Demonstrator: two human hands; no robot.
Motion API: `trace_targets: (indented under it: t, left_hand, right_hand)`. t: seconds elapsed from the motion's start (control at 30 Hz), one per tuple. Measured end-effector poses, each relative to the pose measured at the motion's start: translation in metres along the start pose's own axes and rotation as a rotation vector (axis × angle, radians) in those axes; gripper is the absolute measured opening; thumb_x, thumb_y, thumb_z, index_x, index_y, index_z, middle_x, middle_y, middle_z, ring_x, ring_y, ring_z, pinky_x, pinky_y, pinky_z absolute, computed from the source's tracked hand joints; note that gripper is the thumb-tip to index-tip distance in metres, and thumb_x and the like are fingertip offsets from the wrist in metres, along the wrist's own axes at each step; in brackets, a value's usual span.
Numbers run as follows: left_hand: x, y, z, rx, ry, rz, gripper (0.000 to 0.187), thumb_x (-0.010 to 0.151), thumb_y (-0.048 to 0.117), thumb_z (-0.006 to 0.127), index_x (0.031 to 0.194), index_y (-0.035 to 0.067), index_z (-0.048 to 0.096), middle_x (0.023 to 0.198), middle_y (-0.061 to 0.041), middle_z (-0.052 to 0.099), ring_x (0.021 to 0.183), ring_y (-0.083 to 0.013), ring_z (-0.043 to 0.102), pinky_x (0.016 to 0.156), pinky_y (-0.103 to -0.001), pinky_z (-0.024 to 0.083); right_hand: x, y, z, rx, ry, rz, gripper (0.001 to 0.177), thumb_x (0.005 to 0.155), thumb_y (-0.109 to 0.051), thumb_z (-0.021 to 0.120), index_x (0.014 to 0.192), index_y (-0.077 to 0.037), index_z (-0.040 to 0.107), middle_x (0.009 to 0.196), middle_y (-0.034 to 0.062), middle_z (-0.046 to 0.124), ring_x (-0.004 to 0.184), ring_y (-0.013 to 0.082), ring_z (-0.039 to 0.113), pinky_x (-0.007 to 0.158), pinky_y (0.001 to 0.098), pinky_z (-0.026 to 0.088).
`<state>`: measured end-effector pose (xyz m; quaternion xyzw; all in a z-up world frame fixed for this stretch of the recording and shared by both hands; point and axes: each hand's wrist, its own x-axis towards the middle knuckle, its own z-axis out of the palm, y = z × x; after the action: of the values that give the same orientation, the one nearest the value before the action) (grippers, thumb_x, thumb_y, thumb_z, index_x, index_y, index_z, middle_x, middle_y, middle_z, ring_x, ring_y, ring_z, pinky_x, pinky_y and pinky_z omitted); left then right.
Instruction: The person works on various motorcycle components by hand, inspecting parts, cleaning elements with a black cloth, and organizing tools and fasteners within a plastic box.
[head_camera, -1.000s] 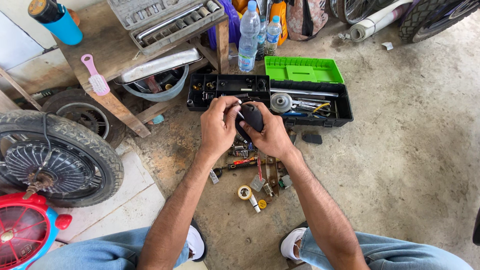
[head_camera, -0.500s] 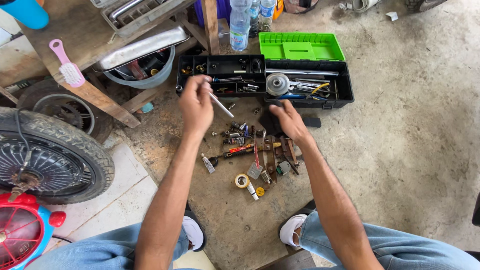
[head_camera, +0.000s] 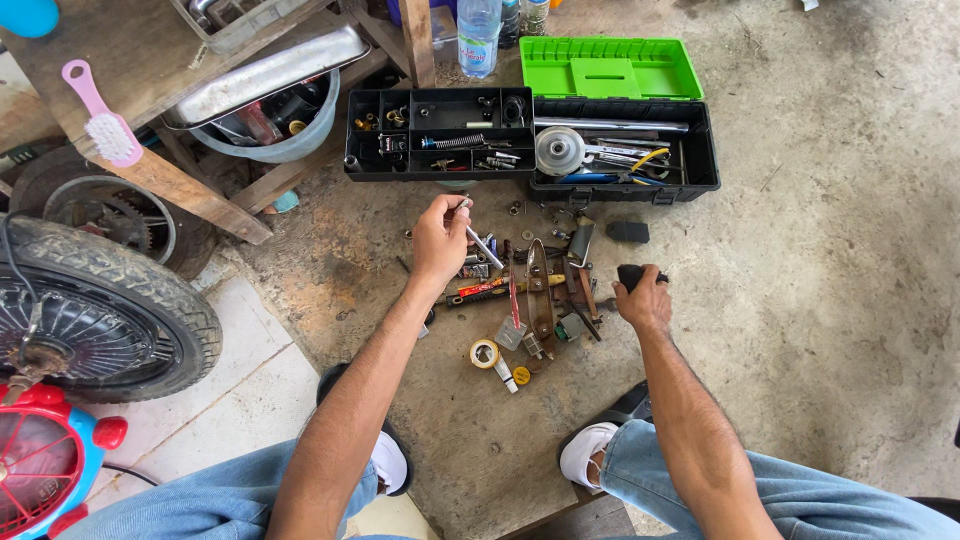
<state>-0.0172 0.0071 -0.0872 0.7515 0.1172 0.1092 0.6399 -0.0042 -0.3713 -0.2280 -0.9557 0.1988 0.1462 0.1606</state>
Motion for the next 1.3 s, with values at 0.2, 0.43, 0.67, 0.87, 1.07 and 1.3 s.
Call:
trace_targets:
  t: [0.2, 0.43, 0.67, 0.87, 1.07, 1.3]
  left_hand:
    - [-0.001, 0.008, -0.004, 0.013, -0.037, -0.056, 0.015, 0.103, 0.011, 0.058, 0.112, 0.002, 0.066, 0.089, -0.005, 0.068, 0.07, -0.0102, 0.07, 0.06, -0.027, 0.063]
    - [-0.006, 0.014, -0.005, 0.012, -0.051, -0.082, 0.015, 0.103, 0.01, 0.059, 0.112, 0.001, 0.066, 0.09, -0.006, 0.07, 0.073, -0.0112, 0.071, 0.062, -0.027, 0.063]
    - [0.001, 0.006, -0.005, -0.043, -0.054, -0.012, 0.013, 0.101, 0.008, 0.061, 0.111, 0.001, 0.066, 0.091, -0.006, 0.07, 0.08, -0.0106, 0.073, 0.065, -0.027, 0.067]
    - [0.011, 0.008, -0.014, 0.141, -0.051, 0.104, 0.013, 0.096, 0.006, 0.067, 0.108, 0.004, 0.073, 0.096, -0.005, 0.07, 0.08, -0.0128, 0.073, 0.07, -0.03, 0.06]
    - [0.026, 0.012, -0.018, 0.195, -0.134, 0.066, 0.017, 0.095, 0.009, 0.069, 0.111, 0.008, 0.075, 0.101, -0.006, 0.079, 0.091, -0.0136, 0.076, 0.082, -0.028, 0.061]
    - [0.063, 0.021, -0.014, 0.263, -0.28, 0.106, 0.027, 0.092, 0.014, 0.073, 0.117, 0.004, 0.071, 0.101, -0.01, 0.079, 0.089, -0.0157, 0.077, 0.082, -0.031, 0.062]
  right_hand:
    - [-0.018, -0.034, -0.027, -0.091, -0.036, 0.043, 0.07, 0.09, -0.053, 0.074, 0.147, -0.022, 0.047, 0.148, 0.0247, 0.038, 0.136, 0.0438, 0.037, 0.106, 0.0631, 0.036]
    - [-0.043, -0.14, -0.059, 0.545, -0.436, -0.365, 0.056, 0.1, -0.05, 0.057, 0.134, -0.005, 0.062, 0.124, 0.0142, 0.071, 0.106, 0.0211, 0.073, 0.094, 0.0383, 0.058]
    - [-0.092, -0.207, -0.093, 0.687, -0.779, -0.622, 0.04, 0.104, -0.032, 0.055, 0.129, -0.003, 0.069, 0.105, 0.0058, 0.078, 0.083, 0.0125, 0.072, 0.075, 0.0278, 0.059]
    - [-0.082, -0.218, -0.094, 0.491, -0.788, -0.693, 0.028, 0.103, -0.018, 0.06, 0.124, -0.004, 0.073, 0.092, 0.0018, 0.076, 0.075, 0.0049, 0.064, 0.068, 0.023, 0.054]
    - [-0.059, -0.235, -0.119, 0.359, -0.838, -0.653, 0.026, 0.101, -0.015, 0.062, 0.121, -0.005, 0.074, 0.086, 0.0001, 0.072, 0.071, 0.0068, 0.06, 0.065, 0.0243, 0.054]
    - [-0.021, -0.258, -0.16, -0.018, -0.605, -0.83, 0.025, 0.096, -0.02, 0.069, 0.117, -0.009, 0.075, 0.089, 0.0074, 0.078, 0.08, 0.0138, 0.071, 0.074, 0.0313, 0.057]
